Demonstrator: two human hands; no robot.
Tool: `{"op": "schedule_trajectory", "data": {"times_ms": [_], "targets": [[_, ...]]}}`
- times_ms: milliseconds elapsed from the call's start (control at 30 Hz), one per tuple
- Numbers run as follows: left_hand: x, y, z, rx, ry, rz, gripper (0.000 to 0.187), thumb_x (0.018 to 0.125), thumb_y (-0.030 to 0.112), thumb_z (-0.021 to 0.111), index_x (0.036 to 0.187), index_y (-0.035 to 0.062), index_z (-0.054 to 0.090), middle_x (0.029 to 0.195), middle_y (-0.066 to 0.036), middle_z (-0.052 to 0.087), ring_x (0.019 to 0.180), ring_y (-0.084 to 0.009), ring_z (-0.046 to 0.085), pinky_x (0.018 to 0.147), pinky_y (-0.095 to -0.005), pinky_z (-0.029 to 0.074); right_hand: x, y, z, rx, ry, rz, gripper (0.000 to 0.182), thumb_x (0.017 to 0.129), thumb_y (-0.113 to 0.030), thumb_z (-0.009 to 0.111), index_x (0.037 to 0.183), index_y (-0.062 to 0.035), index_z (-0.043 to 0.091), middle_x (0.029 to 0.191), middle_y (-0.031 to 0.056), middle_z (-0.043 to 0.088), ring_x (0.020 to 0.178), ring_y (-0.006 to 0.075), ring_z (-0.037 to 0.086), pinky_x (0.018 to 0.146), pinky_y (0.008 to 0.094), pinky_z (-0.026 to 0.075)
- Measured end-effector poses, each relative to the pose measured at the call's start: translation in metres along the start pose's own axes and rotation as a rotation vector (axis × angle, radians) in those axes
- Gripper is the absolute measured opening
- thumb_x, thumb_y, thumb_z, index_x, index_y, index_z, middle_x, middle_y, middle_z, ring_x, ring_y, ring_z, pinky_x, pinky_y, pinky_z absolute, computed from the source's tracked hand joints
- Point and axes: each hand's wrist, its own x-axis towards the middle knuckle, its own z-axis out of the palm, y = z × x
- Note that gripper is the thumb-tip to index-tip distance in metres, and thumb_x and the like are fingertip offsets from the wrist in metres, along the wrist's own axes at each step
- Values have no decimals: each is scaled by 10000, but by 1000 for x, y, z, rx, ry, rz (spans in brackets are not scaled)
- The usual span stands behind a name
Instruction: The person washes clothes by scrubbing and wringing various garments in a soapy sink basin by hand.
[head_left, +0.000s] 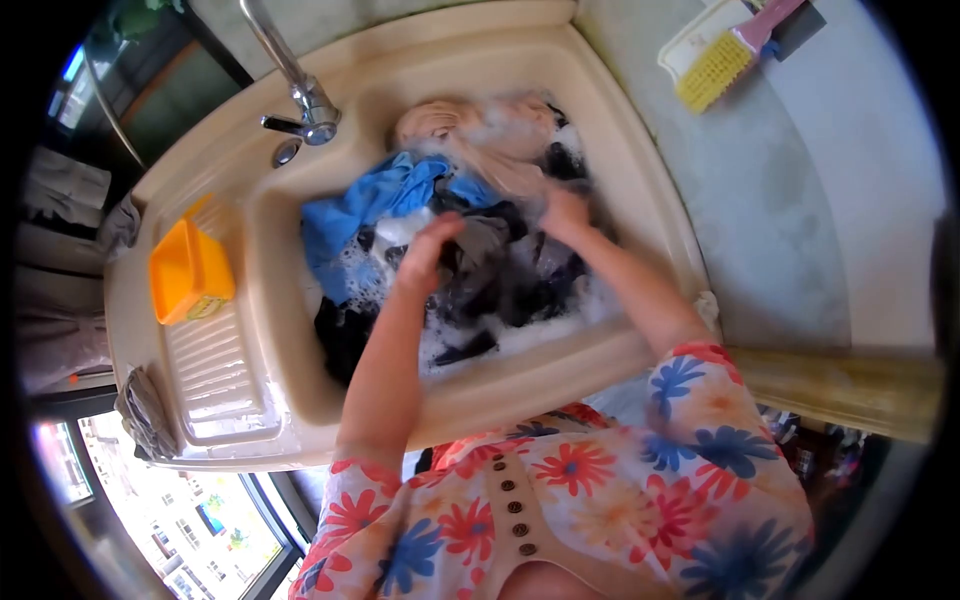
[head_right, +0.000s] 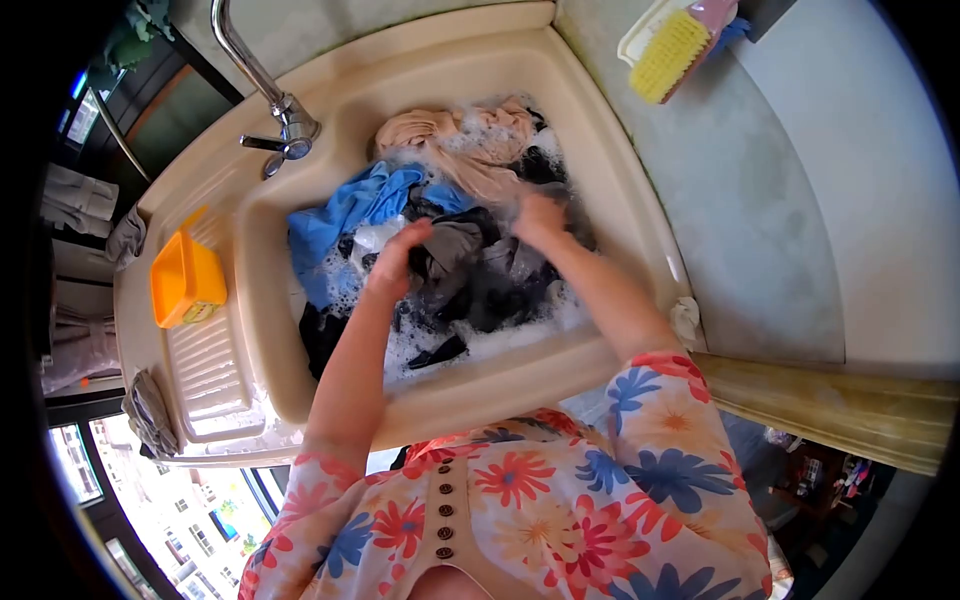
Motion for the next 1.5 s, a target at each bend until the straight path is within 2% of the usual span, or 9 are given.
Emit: {"op": "schedule_trajectory", "data": {"times_ms": [133,200,333,633,933,1000,1267,1367,1500], "targets": [[22,-17,-7,-498,-274,-120,420,851,417,486,1076,66,542,1084,-94,550,981,-221,524,863,-342,408,-75,-111,-3,406,-43,-661,265,586,-140,628,813,-75,507,776,167,577,722,372,563,626,431,450],[2,-22,-13,283,-206,586,346,862,341,486,1075,75,546,1093,-95,547,984,-203,529,893,-339,394,-92,-134,-1,523,-50,-885,248,606,-153,621,798,-68,489,773,172,571,732,378,559,636,429,445],[1,-15,7,-667,14,73,302,858,202,474,1118,56,526,1065,-91,568,966,-197,552,837,-328,445,-19,-94,20,428,135,-367,255,643,-193,612,836,-51,524,820,182,582,798,375,567,669,415,454],[13,-23,3,1222,206,200,604,641,190,636,1196,27,463,987,-160,590,946,-252,553,823,-312,433,-6,18,32,-186,-67,-98,274,716,-152,540,967,-47,517,993,201,561,905,360,552,797,422,431],[35,-29,-12,-383,-206,-233,398,851,329,489,1134,50,494,1080,-96,548,924,-229,560,771,-294,467,-64,-89,3,244,-69,-702,225,631,-208,633,812,-102,552,779,134,611,749,316,596,644,399,466],[27,-42,-12,-223,-267,263,330,858,284,492,1081,43,524,1021,-87,574,889,-203,569,770,-298,466,-67,-103,9,348,110,-818,201,631,-205,626,773,-106,524,767,141,600,735,336,583,638,414,457],[-32,46,-15,1316,428,240,425,624,194,697,1010,46,600,865,-136,631,759,-238,608,699,-326,476,-3,-5,-37,180,-81,-194,337,583,-140,624,900,-31,592,741,170,595,679,283,593,649,338,467],[-34,53,32,1177,208,1100,498,574,174,695,1038,39,575,840,-155,628,799,-273,609,728,-352,472,-24,-63,-82,271,-258,-488,290,577,-80,607,855,-4,580,698,135,574,668,195,576,642,294,457],[-52,101,83,929,-16,840,535,565,147,674,1072,37,540,888,-161,610,814,-285,599,745,-341,465,-30,-95,-130,464,-198,-604,300,614,-8,580,913,-16,563,795,60,568,762,119,535,700,254,436]]}}
